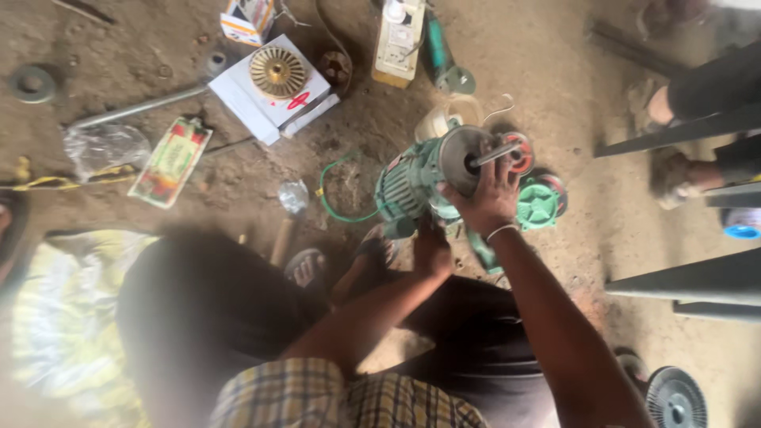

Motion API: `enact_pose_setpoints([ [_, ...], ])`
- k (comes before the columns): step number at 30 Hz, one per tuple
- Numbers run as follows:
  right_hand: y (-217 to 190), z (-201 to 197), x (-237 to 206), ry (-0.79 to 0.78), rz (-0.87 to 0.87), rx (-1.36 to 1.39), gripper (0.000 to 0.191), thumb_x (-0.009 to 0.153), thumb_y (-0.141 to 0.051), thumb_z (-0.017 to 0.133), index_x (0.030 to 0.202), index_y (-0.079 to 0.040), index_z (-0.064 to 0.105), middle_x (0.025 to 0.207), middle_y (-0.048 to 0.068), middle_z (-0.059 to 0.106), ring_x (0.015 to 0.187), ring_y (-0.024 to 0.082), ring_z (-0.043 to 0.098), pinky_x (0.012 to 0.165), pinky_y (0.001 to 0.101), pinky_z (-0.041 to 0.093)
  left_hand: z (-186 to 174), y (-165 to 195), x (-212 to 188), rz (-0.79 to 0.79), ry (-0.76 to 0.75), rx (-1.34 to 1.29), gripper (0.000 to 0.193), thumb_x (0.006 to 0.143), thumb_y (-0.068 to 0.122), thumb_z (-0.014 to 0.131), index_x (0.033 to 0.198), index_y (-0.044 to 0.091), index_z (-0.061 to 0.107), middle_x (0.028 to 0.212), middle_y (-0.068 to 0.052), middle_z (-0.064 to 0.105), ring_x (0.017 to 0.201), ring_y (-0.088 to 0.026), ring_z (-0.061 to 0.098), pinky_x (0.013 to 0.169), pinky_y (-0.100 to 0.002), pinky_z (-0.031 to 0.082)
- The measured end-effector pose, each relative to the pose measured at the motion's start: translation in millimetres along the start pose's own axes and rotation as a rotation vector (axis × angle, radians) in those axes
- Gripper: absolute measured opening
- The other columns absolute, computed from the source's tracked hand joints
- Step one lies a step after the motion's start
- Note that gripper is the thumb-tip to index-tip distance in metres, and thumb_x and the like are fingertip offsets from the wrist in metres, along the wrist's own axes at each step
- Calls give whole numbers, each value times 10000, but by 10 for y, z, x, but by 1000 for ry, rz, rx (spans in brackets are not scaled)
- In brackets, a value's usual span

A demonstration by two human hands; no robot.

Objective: The person sits on the floor and uses a wrench to tighten bolts on a green electric motor. They rotate the motor to access different sides and continue tightening the fasteners.

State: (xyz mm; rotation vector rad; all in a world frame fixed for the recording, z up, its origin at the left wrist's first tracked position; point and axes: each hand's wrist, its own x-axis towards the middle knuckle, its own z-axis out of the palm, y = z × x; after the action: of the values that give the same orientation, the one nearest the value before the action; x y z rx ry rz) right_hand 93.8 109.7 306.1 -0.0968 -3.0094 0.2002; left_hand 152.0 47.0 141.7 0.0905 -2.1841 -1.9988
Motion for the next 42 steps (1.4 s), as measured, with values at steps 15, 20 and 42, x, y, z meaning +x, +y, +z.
enact_pose_setpoints([
  [15,-32,-98,67,-89,53,-14,1222,752,-711,771,1632,-86,197,1653,262,216,1529,487,211,1209,582,256,-870,123,1857,-282,-1252,256,346,985,375,641,947,72,804,612,-37,612,481,-140,518,459,-345,432],
  [20,-9,-129,125,-103,-12,-25,1267,751,-727,774,1628,-48,163,1644,304,177,1499,539,204,1158,583,270,-794,208,2182,-330,-1420,252,269,948,336,668,942,104,803,548,5,538,397,-109,385,361,-315,298],
  [42,-46,-199,340,-138,113,-87,1338,627,-741,823,1604,-121,150,1649,234,142,1498,516,188,1161,657,201,-348,-25,2412,-655,-1924,434,471,906,546,756,1187,168,731,719,9,522,612,-107,418,550,-312,343],
])
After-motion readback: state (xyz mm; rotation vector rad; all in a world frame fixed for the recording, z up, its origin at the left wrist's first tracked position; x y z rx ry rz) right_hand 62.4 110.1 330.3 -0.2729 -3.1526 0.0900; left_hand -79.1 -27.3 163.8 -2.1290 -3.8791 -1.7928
